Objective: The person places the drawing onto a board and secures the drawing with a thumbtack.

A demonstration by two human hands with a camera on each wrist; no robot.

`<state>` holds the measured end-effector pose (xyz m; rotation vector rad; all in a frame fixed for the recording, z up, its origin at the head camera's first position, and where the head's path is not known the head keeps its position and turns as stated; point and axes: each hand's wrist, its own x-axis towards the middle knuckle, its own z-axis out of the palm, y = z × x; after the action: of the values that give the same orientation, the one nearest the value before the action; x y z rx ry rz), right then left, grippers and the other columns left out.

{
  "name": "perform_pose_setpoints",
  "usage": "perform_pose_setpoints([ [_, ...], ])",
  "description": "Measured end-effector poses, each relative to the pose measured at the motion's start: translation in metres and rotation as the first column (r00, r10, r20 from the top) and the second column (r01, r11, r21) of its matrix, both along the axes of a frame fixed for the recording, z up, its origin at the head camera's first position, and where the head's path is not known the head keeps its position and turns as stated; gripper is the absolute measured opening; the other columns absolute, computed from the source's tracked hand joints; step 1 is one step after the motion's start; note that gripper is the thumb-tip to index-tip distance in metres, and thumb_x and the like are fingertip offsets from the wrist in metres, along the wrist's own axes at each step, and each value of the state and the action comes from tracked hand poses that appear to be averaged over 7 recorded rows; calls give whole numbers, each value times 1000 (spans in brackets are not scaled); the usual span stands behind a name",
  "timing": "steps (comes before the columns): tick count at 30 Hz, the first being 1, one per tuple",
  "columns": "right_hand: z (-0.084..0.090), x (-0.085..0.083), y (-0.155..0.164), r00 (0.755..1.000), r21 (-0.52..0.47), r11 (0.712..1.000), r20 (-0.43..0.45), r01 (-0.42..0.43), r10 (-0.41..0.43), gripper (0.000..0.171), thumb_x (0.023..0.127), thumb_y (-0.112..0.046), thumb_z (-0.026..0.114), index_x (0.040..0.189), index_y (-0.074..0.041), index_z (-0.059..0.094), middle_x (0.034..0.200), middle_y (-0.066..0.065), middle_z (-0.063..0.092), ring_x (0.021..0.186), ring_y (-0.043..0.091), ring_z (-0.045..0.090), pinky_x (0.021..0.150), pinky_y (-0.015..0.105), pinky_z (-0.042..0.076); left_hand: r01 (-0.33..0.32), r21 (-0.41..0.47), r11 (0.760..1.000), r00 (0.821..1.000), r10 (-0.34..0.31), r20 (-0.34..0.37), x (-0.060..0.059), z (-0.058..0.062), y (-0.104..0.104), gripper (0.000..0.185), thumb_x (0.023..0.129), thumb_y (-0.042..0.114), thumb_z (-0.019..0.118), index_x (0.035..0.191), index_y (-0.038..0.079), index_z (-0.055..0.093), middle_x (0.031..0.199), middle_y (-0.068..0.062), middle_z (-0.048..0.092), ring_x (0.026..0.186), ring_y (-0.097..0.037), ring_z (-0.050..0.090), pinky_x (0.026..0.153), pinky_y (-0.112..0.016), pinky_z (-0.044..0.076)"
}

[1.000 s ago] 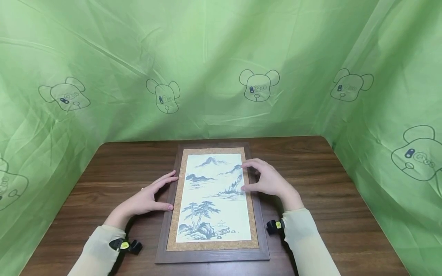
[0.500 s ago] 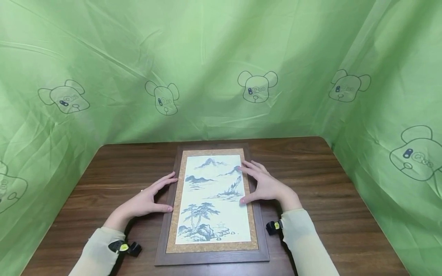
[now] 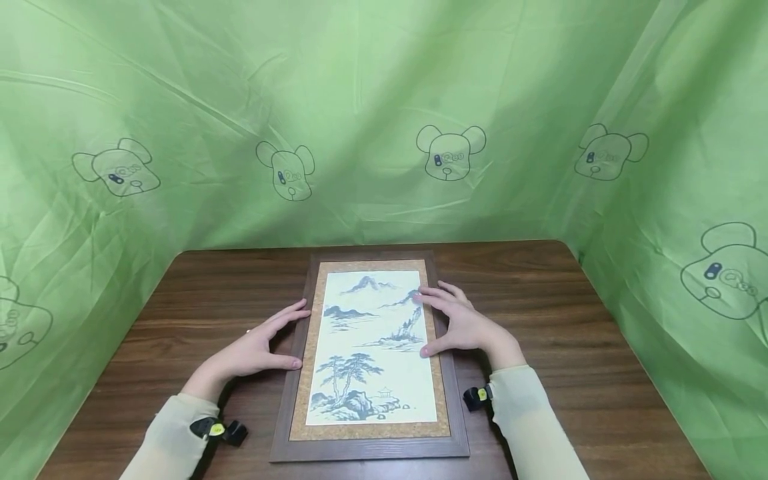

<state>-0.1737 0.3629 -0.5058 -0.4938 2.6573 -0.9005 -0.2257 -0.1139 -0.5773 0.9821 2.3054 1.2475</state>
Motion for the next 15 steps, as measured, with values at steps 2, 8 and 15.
perform_pose_setpoints([
  [2,1,0,-1,1000,11,1000,9,-3,3,109,75,-59,98,166,-23,50,179,1,30,167,41,1,121,81,17,-1,-1,1000,1000,1,-1,0,0,-1,96,88,50,92,168,25,45,182,-1,20,165,-36,22,124,-69,26],
  [8,5,1,-4,999,29,999,35,-15,14,107,78,-58,96,167,-23,48,181,1,26,167,41,-2,119,84,15,-2,-4,1000,1000,2,2,0,2,-1,96,88,51,92,168,25,45,182,-2,21,165,-36,22,124,-69,27],
  [15,2,2,-3,999,30,999,40,-11,10,106,79,-57,96,167,-24,48,181,0,25,167,41,-3,118,85,14,-6,-16,1000,1000,6,7,1,1,-2,97,88,53,91,168,26,44,182,-1,20,165,-35,22,125,-68,27],
])
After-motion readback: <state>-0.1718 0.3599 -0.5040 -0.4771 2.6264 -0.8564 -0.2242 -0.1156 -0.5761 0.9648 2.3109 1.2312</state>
